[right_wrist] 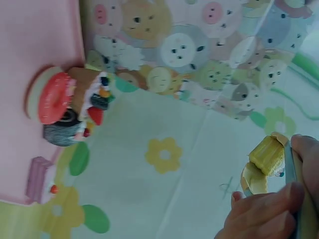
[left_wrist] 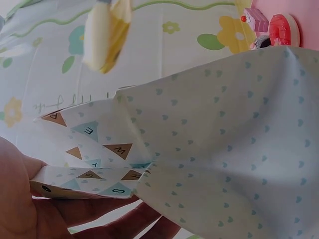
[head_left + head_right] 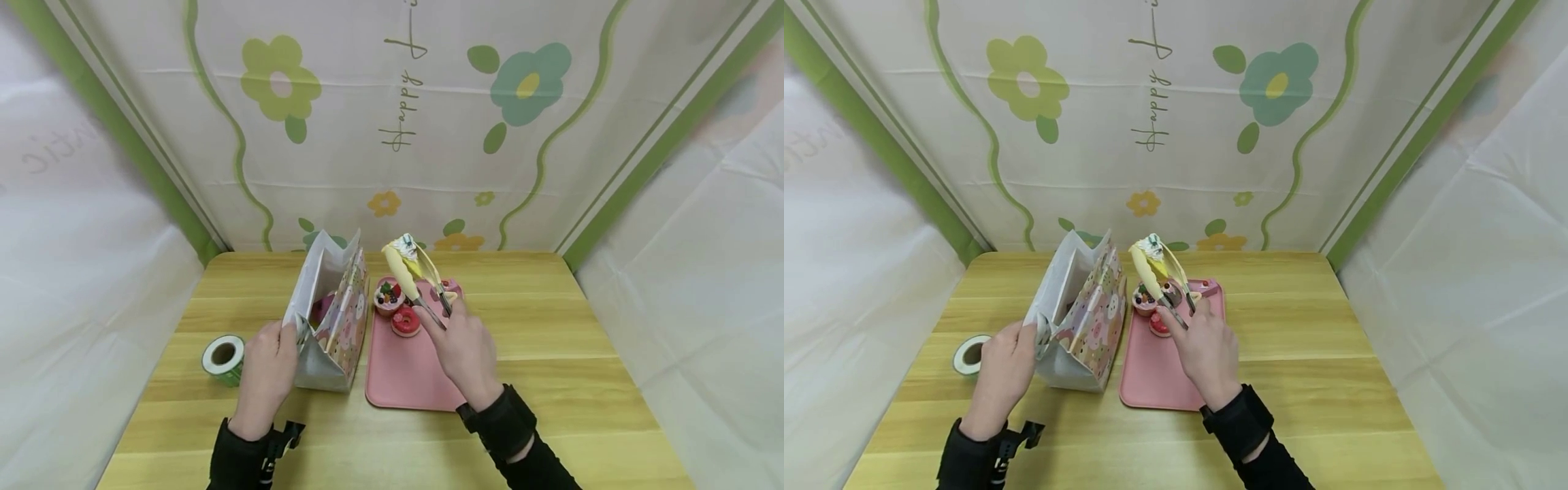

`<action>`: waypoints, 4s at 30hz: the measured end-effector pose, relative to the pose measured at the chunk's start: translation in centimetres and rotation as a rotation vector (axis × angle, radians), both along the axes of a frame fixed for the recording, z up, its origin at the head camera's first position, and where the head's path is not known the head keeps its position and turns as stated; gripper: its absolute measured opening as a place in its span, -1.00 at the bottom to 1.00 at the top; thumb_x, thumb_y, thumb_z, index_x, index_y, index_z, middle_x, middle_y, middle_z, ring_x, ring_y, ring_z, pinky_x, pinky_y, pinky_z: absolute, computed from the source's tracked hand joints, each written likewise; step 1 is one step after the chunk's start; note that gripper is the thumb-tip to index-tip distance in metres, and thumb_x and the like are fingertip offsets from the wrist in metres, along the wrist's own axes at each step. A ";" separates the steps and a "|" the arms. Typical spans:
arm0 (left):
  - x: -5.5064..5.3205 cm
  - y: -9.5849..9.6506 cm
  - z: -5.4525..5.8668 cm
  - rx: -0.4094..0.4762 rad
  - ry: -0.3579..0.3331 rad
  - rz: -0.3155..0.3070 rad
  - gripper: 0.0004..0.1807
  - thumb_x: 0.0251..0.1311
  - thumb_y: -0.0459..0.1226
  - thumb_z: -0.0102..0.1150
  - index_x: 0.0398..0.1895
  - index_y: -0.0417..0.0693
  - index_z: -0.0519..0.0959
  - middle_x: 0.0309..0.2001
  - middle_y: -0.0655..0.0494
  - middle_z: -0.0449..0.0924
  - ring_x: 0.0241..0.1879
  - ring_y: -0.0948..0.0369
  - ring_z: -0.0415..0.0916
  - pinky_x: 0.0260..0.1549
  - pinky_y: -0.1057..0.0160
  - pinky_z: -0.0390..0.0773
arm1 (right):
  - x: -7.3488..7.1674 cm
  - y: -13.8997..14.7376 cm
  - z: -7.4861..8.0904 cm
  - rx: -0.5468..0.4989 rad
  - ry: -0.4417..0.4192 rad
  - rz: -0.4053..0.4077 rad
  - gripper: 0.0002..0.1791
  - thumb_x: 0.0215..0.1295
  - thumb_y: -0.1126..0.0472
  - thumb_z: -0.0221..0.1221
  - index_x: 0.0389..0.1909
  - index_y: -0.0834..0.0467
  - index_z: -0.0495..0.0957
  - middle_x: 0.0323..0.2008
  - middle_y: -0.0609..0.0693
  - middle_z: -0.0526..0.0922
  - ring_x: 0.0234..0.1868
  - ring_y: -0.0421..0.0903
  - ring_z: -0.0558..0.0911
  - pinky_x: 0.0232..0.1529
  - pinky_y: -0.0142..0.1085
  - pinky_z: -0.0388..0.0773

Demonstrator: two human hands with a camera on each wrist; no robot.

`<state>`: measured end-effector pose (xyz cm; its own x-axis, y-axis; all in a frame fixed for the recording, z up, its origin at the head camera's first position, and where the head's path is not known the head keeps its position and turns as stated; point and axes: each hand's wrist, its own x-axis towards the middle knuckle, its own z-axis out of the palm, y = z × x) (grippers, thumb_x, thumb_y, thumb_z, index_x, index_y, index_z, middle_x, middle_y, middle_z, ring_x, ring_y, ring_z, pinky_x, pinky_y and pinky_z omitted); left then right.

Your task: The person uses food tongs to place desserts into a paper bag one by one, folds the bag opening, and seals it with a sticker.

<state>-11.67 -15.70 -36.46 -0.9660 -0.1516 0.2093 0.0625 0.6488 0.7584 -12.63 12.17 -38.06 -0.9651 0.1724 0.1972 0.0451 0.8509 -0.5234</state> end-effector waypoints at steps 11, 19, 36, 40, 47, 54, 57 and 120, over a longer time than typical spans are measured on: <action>0.0 0.0 -0.2 -0.002 -0.003 -0.004 -0.52 0.51 -0.21 -0.29 -0.64 -0.14 0.35 -0.63 -0.04 0.23 -0.70 0.11 0.19 -0.71 0.22 0.23 | -0.9 -3.9 3.6 -0.021 0.117 0.164 -0.23 0.25 -0.52 -0.07 -0.28 0.19 0.41 -0.71 -0.04 0.31 -0.76 -0.13 0.31 -0.72 -0.26 0.21; -0.1 -0.1 -0.1 -0.007 -0.012 0.000 -0.52 0.50 -0.21 -0.29 -0.64 -0.14 0.35 -0.62 -0.04 0.24 -0.68 0.10 0.21 -0.70 0.20 0.25 | -1.9 -6.8 4.2 0.063 0.151 0.269 -0.29 0.26 -0.45 0.03 -0.34 0.20 0.39 -0.71 -0.05 0.30 -0.77 -0.17 0.29 -0.74 -0.31 0.19; 0.0 0.0 -0.2 -0.001 0.003 0.036 -0.53 0.48 -0.23 -0.27 -0.70 -0.08 0.24 -0.66 0.00 0.20 -0.71 0.12 0.17 -0.73 0.20 0.21 | -1.2 -7.0 5.0 0.353 0.136 0.232 -0.24 0.23 -0.48 0.04 -0.38 0.24 0.43 -0.73 -0.07 0.29 -0.80 -0.19 0.28 -0.82 -0.36 0.16; 0.0 0.1 -0.1 -0.003 -0.008 0.045 -0.54 0.47 -0.24 -0.27 -0.70 -0.08 0.24 -0.67 0.00 0.19 -0.72 0.12 0.17 -0.74 0.20 0.20 | -0.7 -6.7 5.6 0.444 0.197 0.240 -0.30 0.23 -0.44 0.09 -0.56 0.17 0.37 -0.74 -0.08 0.24 -0.81 -0.19 0.25 -0.83 -0.36 0.11; 0.2 0.2 0.1 0.006 -0.011 0.039 -0.54 0.47 -0.24 -0.26 -0.69 -0.09 0.27 -0.67 0.00 0.21 -0.72 0.12 0.19 -0.74 0.20 0.22 | -0.3 -6.7 6.6 0.525 0.256 0.273 -0.31 0.21 -0.41 0.14 -0.71 0.09 0.25 -0.74 -0.09 0.20 -0.80 -0.20 0.23 -0.80 -0.38 0.06; 0.1 0.2 0.1 0.000 -0.013 0.041 -0.53 0.47 -0.24 -0.25 -0.71 -0.07 0.25 -0.66 0.00 0.20 -0.71 0.12 0.19 -0.72 0.20 0.22 | -0.8 -6.9 7.7 0.611 0.331 0.290 -0.26 0.06 -0.45 0.24 -0.77 0.09 0.22 -0.78 -0.12 0.12 -0.84 -0.19 0.22 -0.81 -0.37 0.09; 0.0 0.2 0.0 -0.006 -0.009 0.040 -0.53 0.47 -0.24 -0.26 -0.72 -0.07 0.25 -0.66 0.00 0.21 -0.70 0.11 0.19 -0.72 0.19 0.22 | -1.0 -6.9 8.3 0.645 0.324 0.309 -0.25 0.04 -0.46 0.23 -0.80 0.05 0.16 -0.77 -0.14 0.06 -0.84 -0.23 0.16 -0.79 -0.38 0.04; -0.3 -0.5 0.5 -0.028 0.001 0.012 -0.56 0.48 -0.23 -0.27 -0.58 -0.17 0.44 -0.62 0.00 0.25 -0.68 0.14 0.21 -0.73 0.21 0.22 | 1.1 -4.5 6.0 0.151 0.159 0.150 -0.04 0.16 -0.55 0.03 -0.01 0.34 0.49 -0.75 -0.09 0.24 -0.80 -0.20 0.19 -0.79 -0.32 0.13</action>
